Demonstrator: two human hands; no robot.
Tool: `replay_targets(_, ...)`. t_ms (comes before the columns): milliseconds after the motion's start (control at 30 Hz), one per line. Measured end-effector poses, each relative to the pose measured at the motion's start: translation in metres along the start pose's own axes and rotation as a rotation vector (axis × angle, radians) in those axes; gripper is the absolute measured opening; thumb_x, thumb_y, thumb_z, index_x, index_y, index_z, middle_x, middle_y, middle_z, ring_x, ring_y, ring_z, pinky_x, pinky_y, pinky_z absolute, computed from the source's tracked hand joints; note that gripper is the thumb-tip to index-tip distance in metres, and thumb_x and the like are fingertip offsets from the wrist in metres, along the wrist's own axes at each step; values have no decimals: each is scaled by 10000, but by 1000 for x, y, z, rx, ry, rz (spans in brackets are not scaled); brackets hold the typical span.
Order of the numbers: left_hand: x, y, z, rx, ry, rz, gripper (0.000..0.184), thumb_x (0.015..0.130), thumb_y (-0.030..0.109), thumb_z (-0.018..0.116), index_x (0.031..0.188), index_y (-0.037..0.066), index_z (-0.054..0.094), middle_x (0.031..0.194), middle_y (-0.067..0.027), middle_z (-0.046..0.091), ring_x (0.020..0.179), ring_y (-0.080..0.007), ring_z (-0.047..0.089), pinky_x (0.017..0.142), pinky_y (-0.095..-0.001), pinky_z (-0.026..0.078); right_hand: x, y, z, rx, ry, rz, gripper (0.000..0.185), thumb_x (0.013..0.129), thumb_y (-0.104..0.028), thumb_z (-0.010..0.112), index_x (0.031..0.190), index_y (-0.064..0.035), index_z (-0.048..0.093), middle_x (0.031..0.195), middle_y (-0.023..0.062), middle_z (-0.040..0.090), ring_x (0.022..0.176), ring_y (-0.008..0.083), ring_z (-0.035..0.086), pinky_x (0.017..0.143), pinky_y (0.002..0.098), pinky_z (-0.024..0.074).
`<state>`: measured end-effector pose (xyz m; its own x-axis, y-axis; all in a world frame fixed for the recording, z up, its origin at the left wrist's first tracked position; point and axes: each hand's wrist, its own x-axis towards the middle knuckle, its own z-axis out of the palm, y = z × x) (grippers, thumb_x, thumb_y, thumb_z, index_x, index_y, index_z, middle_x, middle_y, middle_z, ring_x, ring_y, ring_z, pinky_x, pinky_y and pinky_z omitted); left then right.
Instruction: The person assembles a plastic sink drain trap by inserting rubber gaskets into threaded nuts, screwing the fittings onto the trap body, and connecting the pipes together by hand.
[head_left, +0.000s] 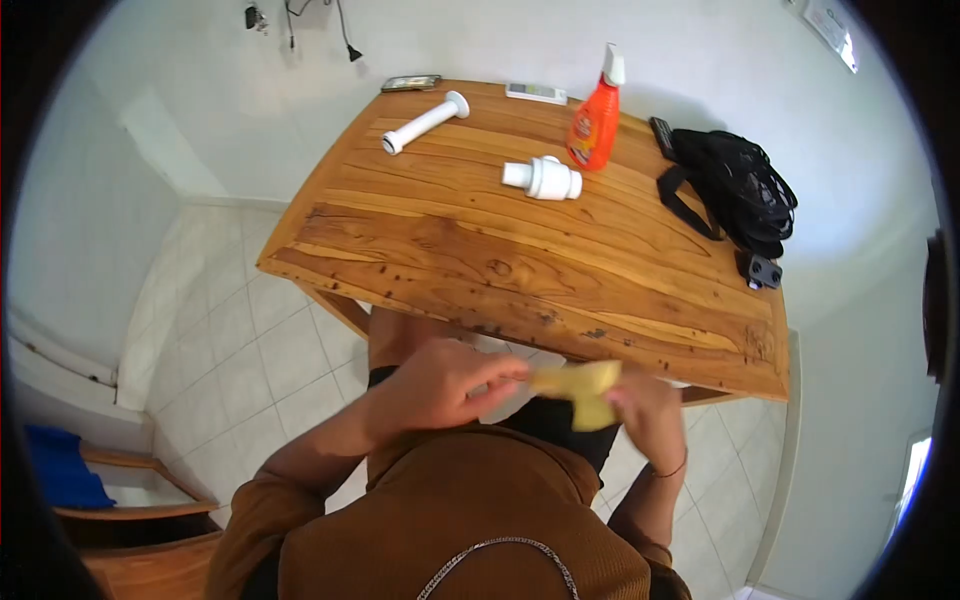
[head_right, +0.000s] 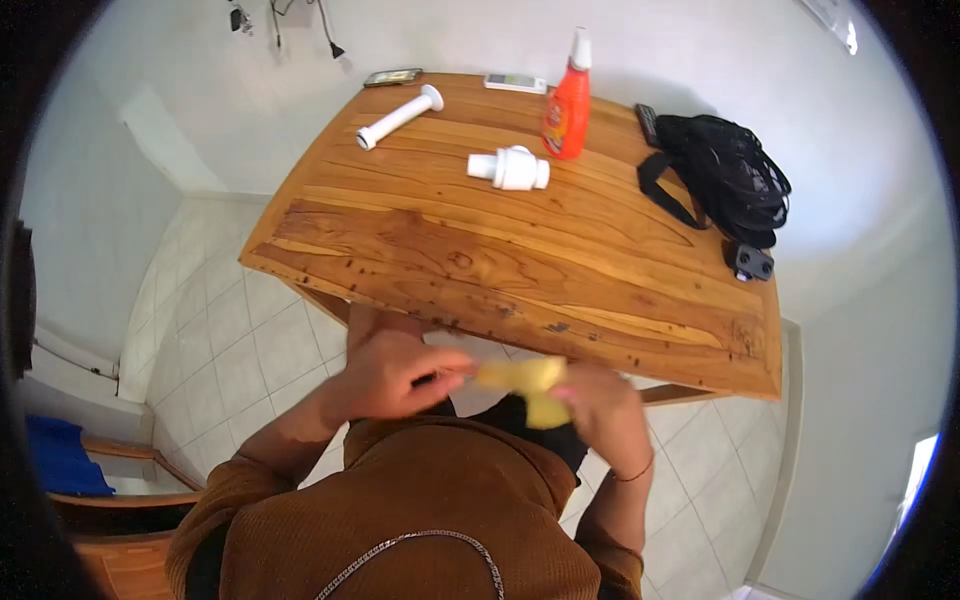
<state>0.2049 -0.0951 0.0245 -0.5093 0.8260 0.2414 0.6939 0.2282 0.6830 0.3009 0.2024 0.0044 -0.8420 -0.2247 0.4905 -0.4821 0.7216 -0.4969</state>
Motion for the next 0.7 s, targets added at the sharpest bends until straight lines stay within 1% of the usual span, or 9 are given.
replay_targets(67, 4, -7, -32, 218, 251, 12, 304, 956, 114, 659, 1252, 50, 638, 1035, -99, 763, 886, -296, 733, 758, -385, 559, 21, 7, -15, -266, 169, 210, 113, 882, -36, 676, 988, 1, 692, 874, 166, 663, 800, 376, 639, 715, 436, 499)
replay_targets(167, 47, -61, -102, 385, 618, 29, 398, 979, 101, 603, 1366, 25, 550, 1134, -128, 742, 1010, -339, 711, 880, -384, 557, 73, 41, -32, -399, 429, 156, 152, 861, -46, 679, 1004, -3, 706, 910, 172, 663, 840, 372, 638, 725, 439, 495)
replay_targets(200, 68, -80, -133, 436, 695, 15, 423, 988, 107, 584, 1397, 16, 520, 1166, -142, 731, 1052, -356, 698, 927, -394, 549, 89, 55, -37, -486, 296, 143, 174, 851, -68, 697, 1011, -3, 712, 931, 172, 668, 869, 371, 639, 747, 442, 497)
replay_targets(267, 106, -149, -187, 629, 650, -275, 451, 987, 173, 608, 1400, 19, 514, 1200, -155, 714, 1075, -369, 686, 960, -441, 531, 114, 68, -35, -573, 155, 127, 197, 842, -91, 715, 1019, -4, 719, 952, 171, 673, 898, 370, 639, 768, 444, 499)
replay_targets(333, 141, -228, -217, 778, 563, -642, 435, 963, 247, 657, 1339, 49, 569, 1175, -162, 715, 1071, -385, 681, 932, -483, 529, 130, 70, -30, -608, -193, 173, 277, 819, -143, 759, 1059, -13, 712, 984, 174, 678, 923, 375, 636, 818, 456, 494)
replay_targets(467, 146, -304, -212, 763, 375, -778, 397, 945, 289, 689, 1283, 90, 624, 1166, -180, 708, 1048, -378, 685, 890, -497, 530, 171, 63, -26, -559, -281, 249, 358, 788, -183, 795, 1091, -21, 694, 1003, 168, 680, 945, 382, 631, 872, 463, 489)
replay_targets(533, 142, -300, -204, 871, 524, -684, 334, 950, 323, 694, 1175, 77, 663, 1044, -168, 730, 966, -407, 679, 844, -502, 533, 185, 76, -30, -542, -315, 249, 426, 775, -243, 818, 1116, -28, 679, 1045, 164, 673, 996, 379, 627, 869, 459, 492)
replay_targets(667, 141, -288, -203, 535, 741, -564, 348, 948, 325, 711, 1166, 59, 657, 1021, -136, 746, 932, -326, 710, 810, -446, 543, 191, 112, -26, -538, -348, 259, 452, 797, -313, 816, 1121, -28, 680, 1080, 157, 660, 1056, 373, 619, 885, 453, 499)
replay_targets(700, 144, -287, -200, 158, 790, -527, 349, 961, 319, 704, 1172, 46, 646, 1023, -119, 748, 927, -276, 710, 799, -411, 541, 187, 121, -19, -451, -306, 240, 461, 811, -337, 808, 1128, -28, 678, 1087, 154, 653, 1073, 370, 616, 892, 447, 502)
